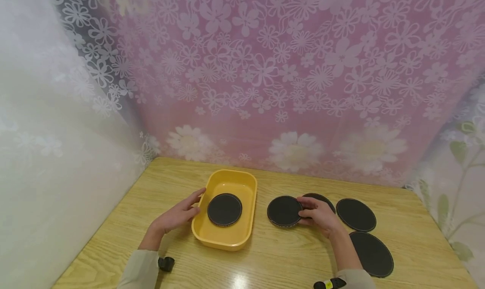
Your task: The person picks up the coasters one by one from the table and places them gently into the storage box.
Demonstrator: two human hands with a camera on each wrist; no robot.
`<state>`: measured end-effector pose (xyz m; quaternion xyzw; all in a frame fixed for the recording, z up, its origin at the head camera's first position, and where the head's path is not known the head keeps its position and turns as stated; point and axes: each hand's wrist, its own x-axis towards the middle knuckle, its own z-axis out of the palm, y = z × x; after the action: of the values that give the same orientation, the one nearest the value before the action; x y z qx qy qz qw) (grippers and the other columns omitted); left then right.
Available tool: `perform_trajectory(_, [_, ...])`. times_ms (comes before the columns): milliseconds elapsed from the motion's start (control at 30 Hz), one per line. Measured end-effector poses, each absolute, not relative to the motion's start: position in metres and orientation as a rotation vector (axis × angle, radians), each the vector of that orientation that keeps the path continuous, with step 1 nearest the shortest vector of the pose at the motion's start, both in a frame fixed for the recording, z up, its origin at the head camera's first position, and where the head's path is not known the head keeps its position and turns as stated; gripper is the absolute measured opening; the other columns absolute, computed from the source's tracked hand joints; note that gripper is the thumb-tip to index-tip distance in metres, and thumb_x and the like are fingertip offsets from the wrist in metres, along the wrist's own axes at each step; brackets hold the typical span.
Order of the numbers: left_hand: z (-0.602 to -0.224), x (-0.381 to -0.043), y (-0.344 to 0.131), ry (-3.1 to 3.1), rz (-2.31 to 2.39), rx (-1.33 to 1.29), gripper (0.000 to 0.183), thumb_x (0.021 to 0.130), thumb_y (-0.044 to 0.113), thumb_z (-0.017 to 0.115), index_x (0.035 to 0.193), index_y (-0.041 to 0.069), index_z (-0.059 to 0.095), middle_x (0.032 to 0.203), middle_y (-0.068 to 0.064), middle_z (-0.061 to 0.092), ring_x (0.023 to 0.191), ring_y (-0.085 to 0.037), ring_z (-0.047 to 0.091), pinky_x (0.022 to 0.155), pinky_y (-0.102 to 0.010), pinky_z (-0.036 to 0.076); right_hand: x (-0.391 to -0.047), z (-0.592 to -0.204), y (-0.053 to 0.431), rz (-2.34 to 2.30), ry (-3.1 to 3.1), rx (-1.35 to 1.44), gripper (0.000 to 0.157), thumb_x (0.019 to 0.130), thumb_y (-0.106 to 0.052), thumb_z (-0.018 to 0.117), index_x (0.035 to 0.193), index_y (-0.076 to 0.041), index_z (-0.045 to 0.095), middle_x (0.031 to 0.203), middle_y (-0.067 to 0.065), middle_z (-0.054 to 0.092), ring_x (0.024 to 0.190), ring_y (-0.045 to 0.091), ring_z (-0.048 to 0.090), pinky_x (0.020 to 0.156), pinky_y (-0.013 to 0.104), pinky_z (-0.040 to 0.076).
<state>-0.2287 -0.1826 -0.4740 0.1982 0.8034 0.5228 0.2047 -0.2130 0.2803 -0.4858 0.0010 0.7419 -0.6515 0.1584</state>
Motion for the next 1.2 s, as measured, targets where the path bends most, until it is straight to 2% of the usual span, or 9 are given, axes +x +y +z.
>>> perform_trajectory(300, [-0.4758, -0.2285, -0.1825, 2.253, 1.458, 0.547, 0.063, 0.107, 0.021, 0.044, 0.162, 0.019, 0.013, 0.159, -0.023, 0.025, 0.142, -0.04, 0.033, 0.097, -0.05, 0.046, -0.2106, -0.4857, 0.2818, -1.941, 2.051, 0.001, 0.066, 0.097, -0.004, 0.059, 0.153, 0.009, 0.025, 0.137, 0.021, 0.03, 0.097, 0.017, 0.061, 0.082, 0.033, 0.056])
perform_trajectory(533, [-0.476, -0.2285, -0.1824, 2.265, 1.453, 0.553, 0.063, 0.107, 0.021, 0.044, 0.162, 0.019, 0.013, 0.159, -0.021, 0.025, 0.144, -0.039, 0.03, 0.1, -0.052, 0.044, -0.2098, -0.4865, 0.2825, -1.983, 2.024, -0.001, 0.067, 0.098, -0.005, 0.059, 0.154, 0.007, 0.023, 0.142, 0.02, 0.025, 0.096, 0.014, 0.063, 0.083, 0.031, 0.056])
perform_trajectory(833, [-0.4767, -0.2295, -0.1823, 2.265, 1.457, 0.547, 0.063, 0.107, 0.02, 0.044, 0.162, 0.019, 0.014, 0.159, -0.021, 0.025, 0.145, -0.038, 0.027, 0.097, -0.05, 0.045, -0.2086, -0.4812, 0.2796, -2.04, 1.982, -0.028, 0.071, 0.098, -0.007, 0.06, 0.156, 0.006, 0.02, 0.154, 0.026, 0.014, 0.09, 0.011, 0.067, 0.081, 0.028, 0.056])
perform_trajectory(933, [-0.4768, -0.2298, -0.1825, 2.26, 1.464, 0.543, 0.063, 0.107, 0.019, 0.044, 0.162, 0.02, 0.014, 0.159, -0.022, 0.025, 0.145, -0.038, 0.028, 0.096, -0.049, 0.046, -0.2089, -0.48, 0.2789, -2.061, 1.961, -0.032, 0.071, 0.098, -0.006, 0.06, 0.156, 0.005, 0.021, 0.152, 0.023, 0.021, 0.09, 0.012, 0.068, 0.081, 0.028, 0.056])
perform_trajectory(1100, [-0.4778, -0.2306, -0.1831, 2.257, 1.466, 0.537, 0.063, 0.107, 0.02, 0.044, 0.162, 0.022, 0.014, 0.159, -0.021, 0.025, 0.145, -0.038, 0.028, 0.097, -0.049, 0.045, -0.208, -0.4787, 0.2775, -2.116, 1.897, -0.038, 0.071, 0.096, -0.005, 0.063, 0.155, 0.003, 0.025, 0.136, 0.009, 0.04, 0.089, 0.014, 0.068, 0.08, 0.028, 0.056])
perform_trajectory(1200, [-0.4776, -0.2308, -0.1833, 2.253, 1.465, 0.536, 0.063, 0.107, 0.021, 0.045, 0.162, 0.022, 0.014, 0.159, -0.02, 0.024, 0.146, -0.037, 0.027, 0.098, -0.05, 0.045, -0.2074, -0.4781, 0.2762, -2.139, 1.864, -0.058, 0.069, 0.096, -0.004, 0.063, 0.155, 0.001, 0.027, 0.131, 0.004, 0.045, 0.088, 0.014, 0.069, 0.081, 0.028, 0.056])
